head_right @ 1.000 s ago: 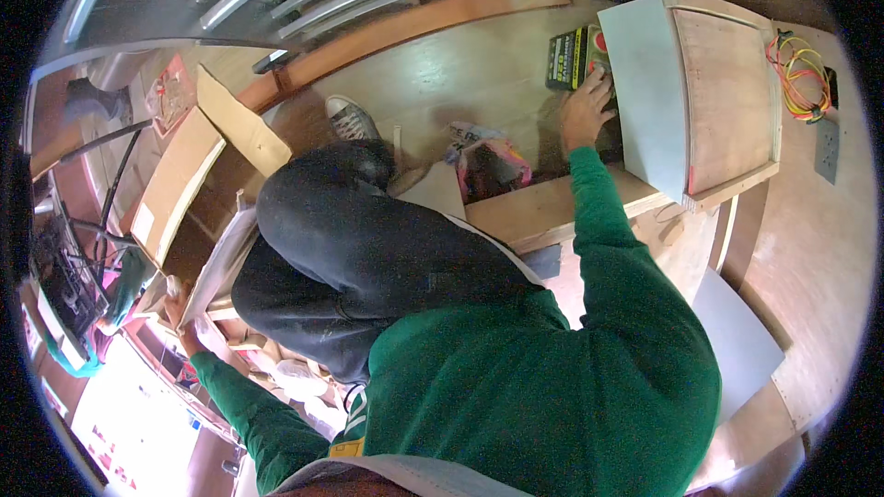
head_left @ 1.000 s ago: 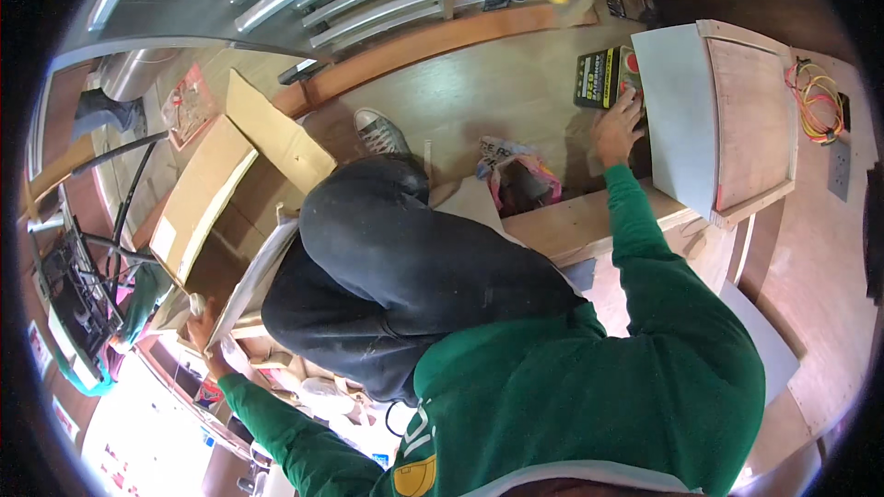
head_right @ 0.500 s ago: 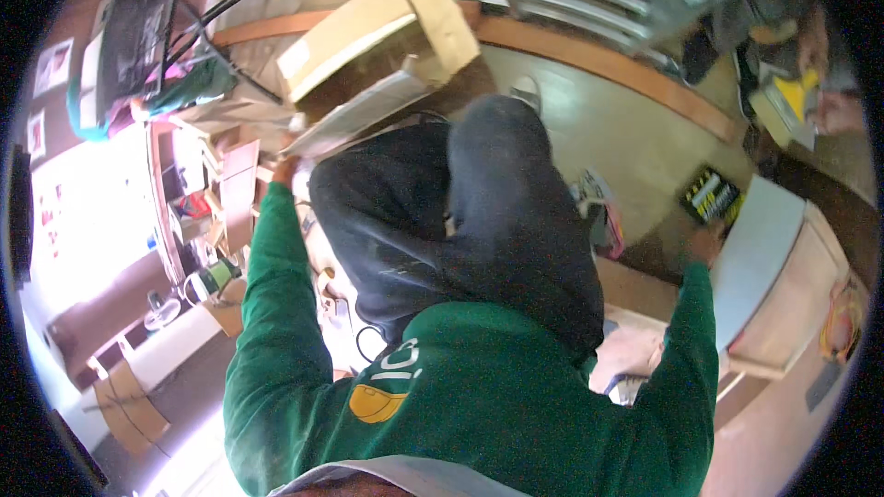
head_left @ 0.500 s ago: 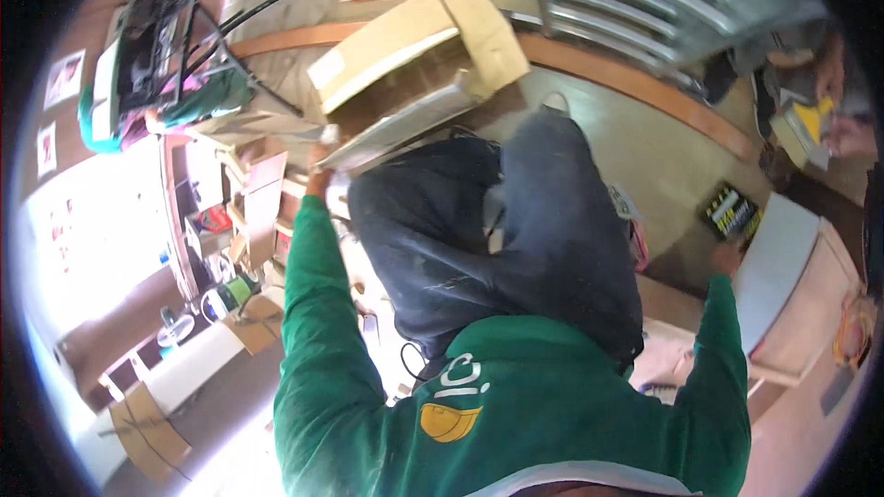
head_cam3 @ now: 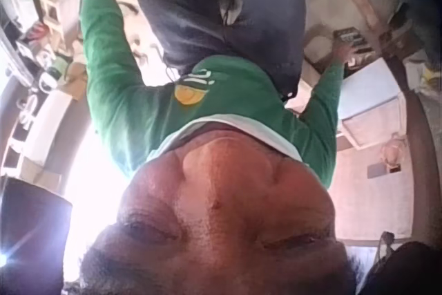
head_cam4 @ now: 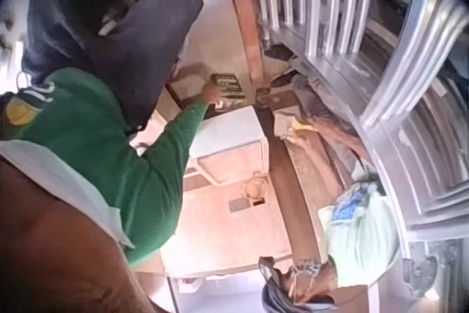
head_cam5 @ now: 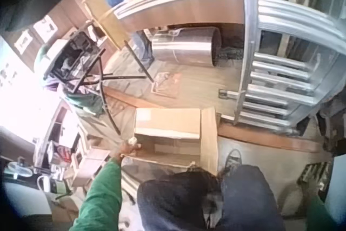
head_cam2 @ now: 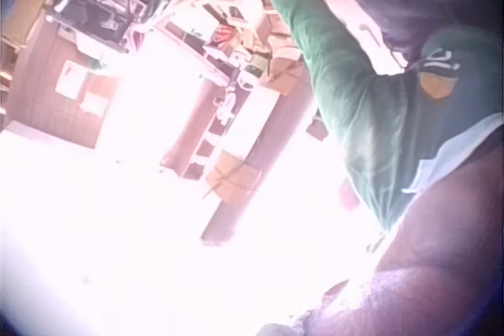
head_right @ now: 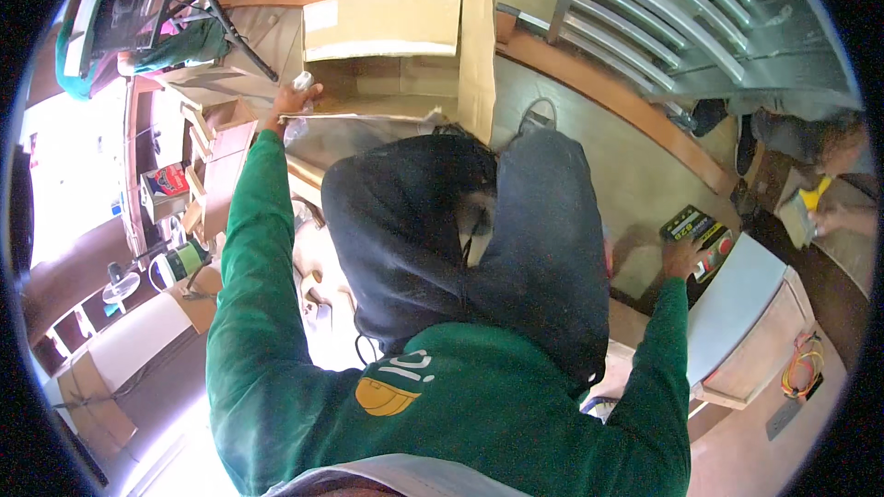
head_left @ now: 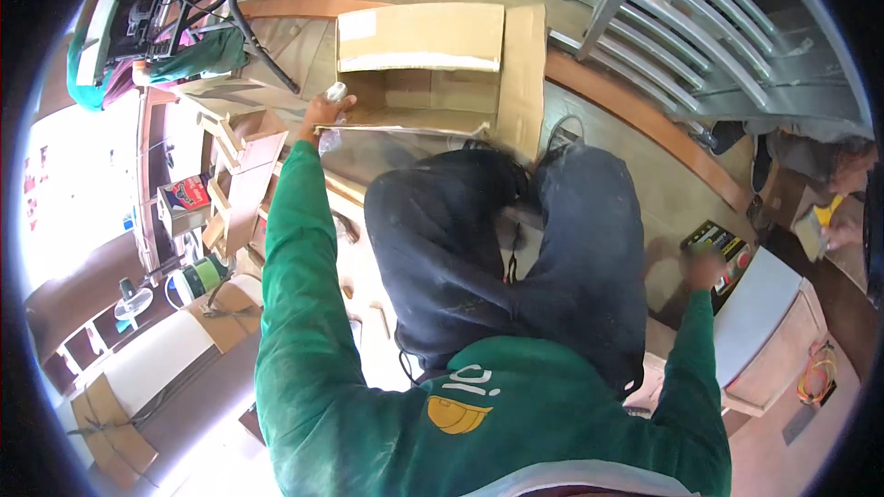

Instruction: The person assembles a wooden box or drawer structure by positioning small wooden slats and fitting them into a larger frame, then clears the area and places items into a cardboard box.

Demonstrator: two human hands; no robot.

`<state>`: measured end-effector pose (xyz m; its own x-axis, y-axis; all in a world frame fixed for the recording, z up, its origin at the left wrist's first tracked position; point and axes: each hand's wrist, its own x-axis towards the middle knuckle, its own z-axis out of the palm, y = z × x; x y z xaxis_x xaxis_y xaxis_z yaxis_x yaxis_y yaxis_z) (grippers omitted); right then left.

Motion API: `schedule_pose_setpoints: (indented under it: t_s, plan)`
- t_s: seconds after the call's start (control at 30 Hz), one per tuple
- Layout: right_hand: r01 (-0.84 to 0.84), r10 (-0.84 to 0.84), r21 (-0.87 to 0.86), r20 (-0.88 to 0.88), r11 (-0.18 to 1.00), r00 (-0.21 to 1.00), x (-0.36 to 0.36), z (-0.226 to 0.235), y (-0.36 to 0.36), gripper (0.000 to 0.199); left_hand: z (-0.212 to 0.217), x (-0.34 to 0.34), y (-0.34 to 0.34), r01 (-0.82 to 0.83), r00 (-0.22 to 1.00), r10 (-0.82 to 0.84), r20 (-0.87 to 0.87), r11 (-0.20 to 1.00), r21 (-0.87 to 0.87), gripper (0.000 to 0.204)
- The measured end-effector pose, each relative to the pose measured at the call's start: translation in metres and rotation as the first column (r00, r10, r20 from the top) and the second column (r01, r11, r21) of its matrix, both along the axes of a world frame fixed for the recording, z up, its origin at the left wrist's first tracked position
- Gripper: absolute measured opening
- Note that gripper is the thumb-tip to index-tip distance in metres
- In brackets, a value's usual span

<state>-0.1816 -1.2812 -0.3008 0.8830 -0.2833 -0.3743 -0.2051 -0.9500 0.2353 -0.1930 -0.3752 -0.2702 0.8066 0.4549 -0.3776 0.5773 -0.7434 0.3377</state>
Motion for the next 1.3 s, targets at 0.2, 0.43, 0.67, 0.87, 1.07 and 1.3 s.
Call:
schedule_pose_setpoints:
  t_s: [0.2, 0.43, 0.67, 0.87, 1.07, 1.3]
  plan:
    - [-0.449, 0.006, 0.84, 0.47, 0.304, 0.883, 0.116, 0.158, 0.284, 0.03, -0.038, -0.011, 0.028, -0.08, 0.996, 0.084, 0.023, 0.985, -0.155, 0.068]
    - [-0.967, 0.841, 0.255, 0.528, -0.027, 0.116, 0.145, 0.093, 0.549, 0.041, -0.019, 0.01, 0.011, -0.036, 0.99, 0.018, -0.14, 0.991, -0.13, 0.068]
    - [-0.954, 0.875, 0.299, 0.452, 0.036, 0.174, 0.173, 0.088, 0.592, 0.043, -0.01, -0.004, 0.009, 0.028, 0.997, -0.031, -0.07, 0.999, -0.045, 0.056]
    - [-0.815, 0.687, 0.483, 0.474, 0.32, 0.551, 0.32, 0.116, 0.558, 0.051, -0.049, 0.001, -0.001, 0.078, 0.987, -0.064, 0.146, 0.993, -0.093, 0.057]
    - [-0.732, 0.663, 0.606, 0.414, 0.31, 0.624, 0.247, 0.02, 0.557, 0.052, -0.087, 0.001, -0.003, 0.02, 1.0, -0.016, 0.017, 0.969, -0.246, 0.058]
    - [-0.852, 0.852, 0.408, 0.261, 0.328, 0.453, 0.239, 0.042, 0.561, 0.033, -0.069, 0.019, -0.011, 0.051, 0.996, -0.028, 0.09, 0.962, -0.267, 0.056]
